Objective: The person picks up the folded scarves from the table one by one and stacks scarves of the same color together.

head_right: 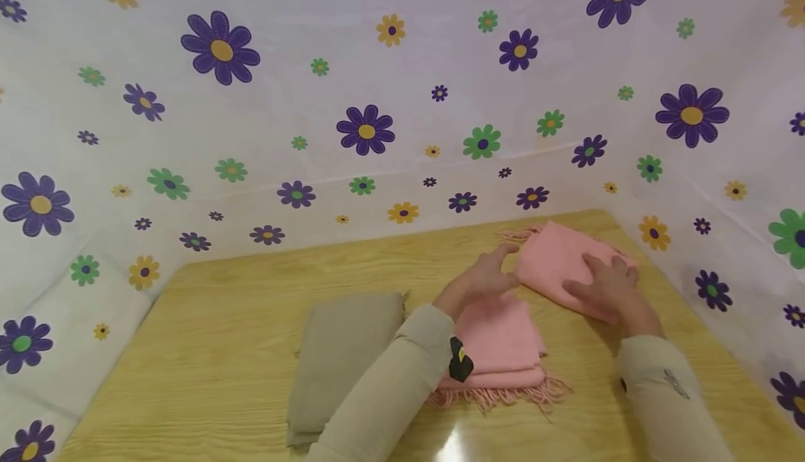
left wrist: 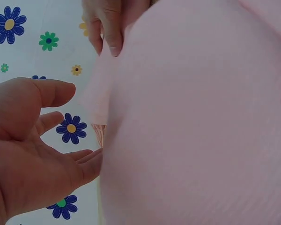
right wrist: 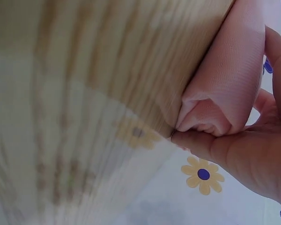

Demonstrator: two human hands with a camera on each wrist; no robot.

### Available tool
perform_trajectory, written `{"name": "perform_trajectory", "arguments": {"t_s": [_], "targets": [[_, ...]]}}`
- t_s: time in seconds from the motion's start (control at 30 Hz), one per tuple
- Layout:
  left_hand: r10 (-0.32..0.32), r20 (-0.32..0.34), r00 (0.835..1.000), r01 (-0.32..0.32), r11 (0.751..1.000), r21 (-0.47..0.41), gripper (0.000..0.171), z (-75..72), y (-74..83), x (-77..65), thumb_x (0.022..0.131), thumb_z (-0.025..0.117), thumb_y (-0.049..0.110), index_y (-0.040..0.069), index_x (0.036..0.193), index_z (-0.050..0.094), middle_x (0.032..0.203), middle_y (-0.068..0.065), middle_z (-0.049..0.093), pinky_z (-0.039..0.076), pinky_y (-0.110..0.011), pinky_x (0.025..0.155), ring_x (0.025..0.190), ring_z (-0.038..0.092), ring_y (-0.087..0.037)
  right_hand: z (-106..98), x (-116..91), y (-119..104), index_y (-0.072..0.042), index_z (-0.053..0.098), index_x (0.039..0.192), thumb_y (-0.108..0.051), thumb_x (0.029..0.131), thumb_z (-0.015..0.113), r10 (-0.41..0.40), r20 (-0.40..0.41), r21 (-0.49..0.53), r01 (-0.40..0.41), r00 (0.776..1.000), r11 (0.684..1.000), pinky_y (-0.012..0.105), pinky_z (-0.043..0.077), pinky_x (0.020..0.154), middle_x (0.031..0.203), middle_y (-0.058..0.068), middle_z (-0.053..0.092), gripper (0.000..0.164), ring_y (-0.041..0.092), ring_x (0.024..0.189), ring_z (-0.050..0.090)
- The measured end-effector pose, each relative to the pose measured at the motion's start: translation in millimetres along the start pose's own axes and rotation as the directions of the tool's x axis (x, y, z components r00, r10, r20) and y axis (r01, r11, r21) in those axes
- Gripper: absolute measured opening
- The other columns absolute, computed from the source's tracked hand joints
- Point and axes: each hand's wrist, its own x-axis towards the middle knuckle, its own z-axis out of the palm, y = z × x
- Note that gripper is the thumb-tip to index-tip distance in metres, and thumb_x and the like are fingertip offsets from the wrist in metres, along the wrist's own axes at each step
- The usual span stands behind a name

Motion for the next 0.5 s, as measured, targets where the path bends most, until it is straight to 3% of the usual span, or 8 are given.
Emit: {"name": "perform_trajectory", "arguments": {"t_s": [0.1,0.23,0.4,0.5], "targets": [[-0.002,0.019,1.000,0.002,1.000,0.002,0.069,1.3,-3.6,1.8,0.094,0.058,0.013,0.020,0.156,0.030,0.153,-0.017,0.039,0.037,-0.027,0.062,0.088,0.049,-0.022,0,2,-3,0.015,0.027,0.145,-0.047,0.096,0.058,-0.006,0.006,0.001,0.006,1.000,1.000,0.074,0.010,0.104,0.143,0.049,0.018,0.085,0.066,0.133,0.007],[0.008,0.063,0.998,-0.005,0.999,-0.041,0.073,1.9,-9.4,3.1,0.095,0.057,0.011,0.016,0.158,0.023,0.154,-0.010,0.041,0.035,-0.025,0.062,0.067,0.041,-0.013,1,5,-8,0.013,0.027,0.146,-0.047,0.095,0.060,-0.003,0.023,0.011,0.003,1.000,1.000,0.075,0.014,0.103,0.144,0.050,0.016,0.086,0.068,0.131,0.009],[0.004,0.071,0.997,0.003,0.995,-0.098,0.074,1.7,-12.9,3.5,0.094,0.057,0.009,0.012,0.158,0.021,0.158,-0.010,0.035,0.035,-0.026,0.065,0.068,0.041,-0.012,3,9,-13,0.010,0.025,0.148,-0.049,0.093,0.062,0.019,0.055,0.045,-0.021,0.998,0.999,0.076,0.015,0.103,0.146,0.049,0.009,0.089,0.069,0.132,0.007],[0.006,0.049,0.999,-0.002,0.996,-0.091,0.073,1.6,-13.4,4.4,0.094,0.059,0.011,0.012,0.158,0.024,0.158,-0.009,0.036,0.039,-0.026,0.079,0.093,0.052,-0.014,1,10,-17,0.009,0.025,0.149,-0.049,0.094,0.061,0.004,0.068,0.047,-0.007,0.998,0.999,0.075,0.016,0.103,0.147,0.048,0.010,0.088,0.067,0.132,0.007]]}}
